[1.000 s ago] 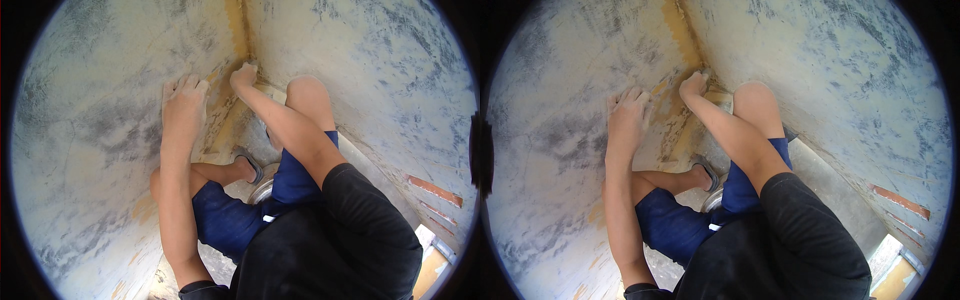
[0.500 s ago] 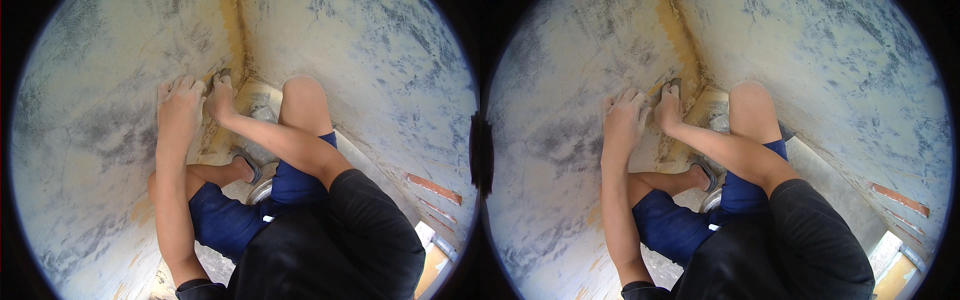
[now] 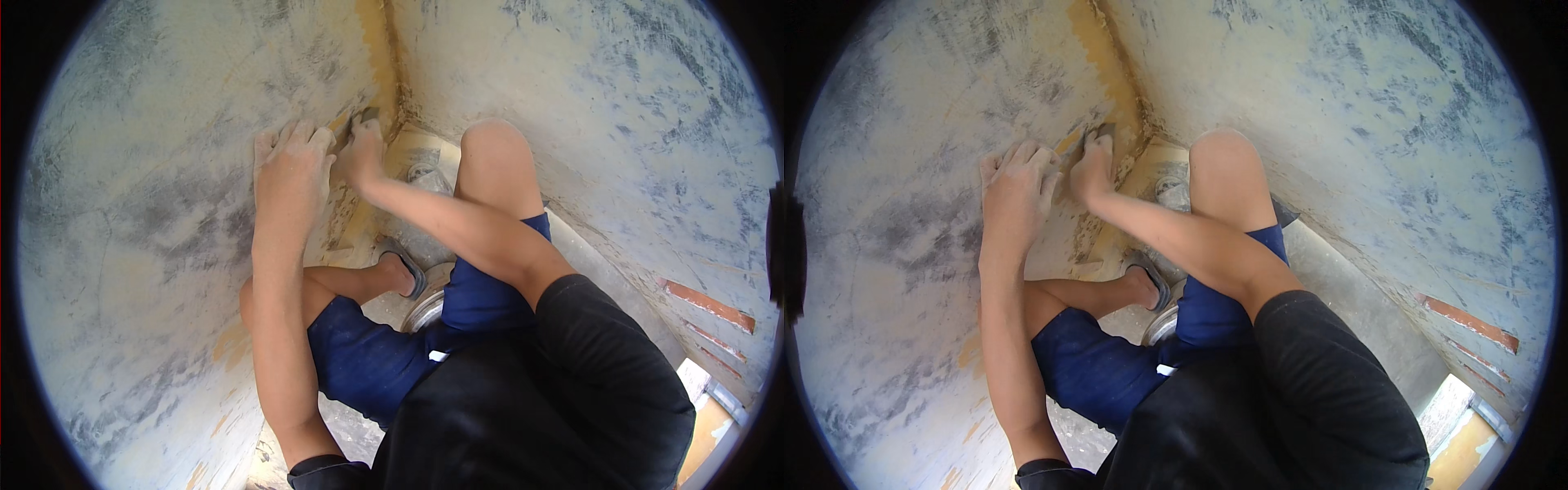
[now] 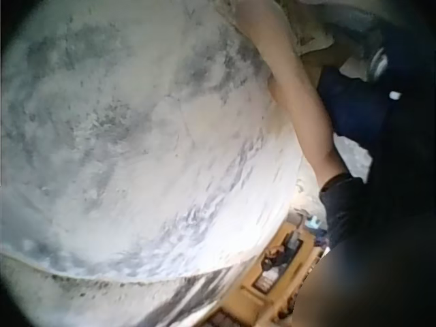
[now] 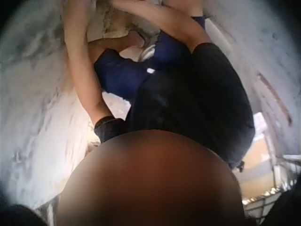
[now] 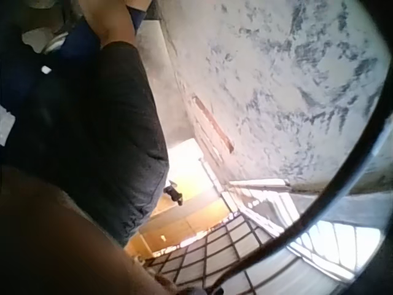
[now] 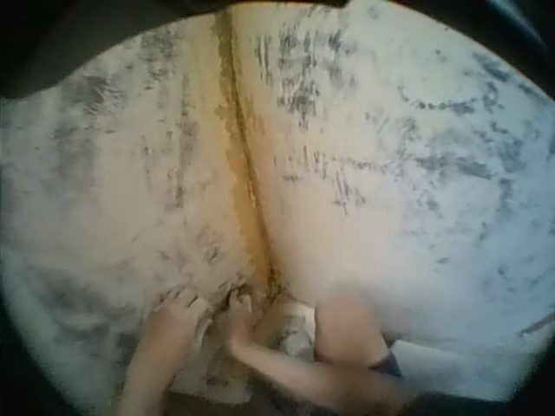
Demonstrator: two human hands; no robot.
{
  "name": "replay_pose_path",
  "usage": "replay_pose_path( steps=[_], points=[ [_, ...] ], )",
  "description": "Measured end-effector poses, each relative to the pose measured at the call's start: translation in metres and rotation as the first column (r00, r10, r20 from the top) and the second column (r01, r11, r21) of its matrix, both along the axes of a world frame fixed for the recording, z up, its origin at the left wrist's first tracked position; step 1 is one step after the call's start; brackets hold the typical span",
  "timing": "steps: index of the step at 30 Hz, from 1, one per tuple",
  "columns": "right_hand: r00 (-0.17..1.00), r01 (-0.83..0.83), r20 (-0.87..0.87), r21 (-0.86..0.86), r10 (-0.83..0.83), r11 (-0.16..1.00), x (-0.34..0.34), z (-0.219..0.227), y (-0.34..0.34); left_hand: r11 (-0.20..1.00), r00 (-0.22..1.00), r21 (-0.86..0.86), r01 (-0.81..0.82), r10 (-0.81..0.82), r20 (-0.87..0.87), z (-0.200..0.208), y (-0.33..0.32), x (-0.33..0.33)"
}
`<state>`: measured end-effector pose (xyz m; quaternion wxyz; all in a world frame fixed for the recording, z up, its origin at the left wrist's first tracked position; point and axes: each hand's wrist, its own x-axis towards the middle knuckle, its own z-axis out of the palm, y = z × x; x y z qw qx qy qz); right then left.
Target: Patching and scraping a wall corner using a putty knife.
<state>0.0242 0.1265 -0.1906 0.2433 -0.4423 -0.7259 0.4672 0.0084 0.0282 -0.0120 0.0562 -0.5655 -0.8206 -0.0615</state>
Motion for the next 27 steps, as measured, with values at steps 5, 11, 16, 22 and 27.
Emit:
replay_pose_path(
  steps=[5, 11, 16, 22, 27],
  points=[
    [0.983, 0.149, -0.100, -0.074, -0.156, 0.986, -0.006, -0.012, 0.020, 1.000, 0.999, -0.017, 0.018, -0.019, -0.031, -0.003, 0.002, 0.000],
    [0.970, 0.181, -0.164, 0.010, -0.177, 0.983, -0.005, -0.026, 0.026, 0.999, 0.999, 0.006, 0.044, -0.044, -0.011, -0.003, 0.006, 0.001],
    [0.999, -0.040, -0.035, -0.102, 0.036, 0.994, 0.003, 0.001, -0.009, 1.000, 1.000, -0.026, -0.008, 0.008, -0.012, -0.001, -0.010, -0.002],
    [0.960, 0.197, -0.194, -0.032, -0.200, 0.980, -0.005, -0.020, 0.007, 1.000, 1.000, -0.017, 0.015, -0.015, -0.026, -0.002, 0.002, 0.001],
    [0.973, 0.149, -0.179, 0.009, -0.145, 0.989, -0.003, -0.016, 0.007, 1.000, 0.999, -0.018, 0.015, -0.016, -0.041, -0.004, -0.002, -0.002]
  ],
)
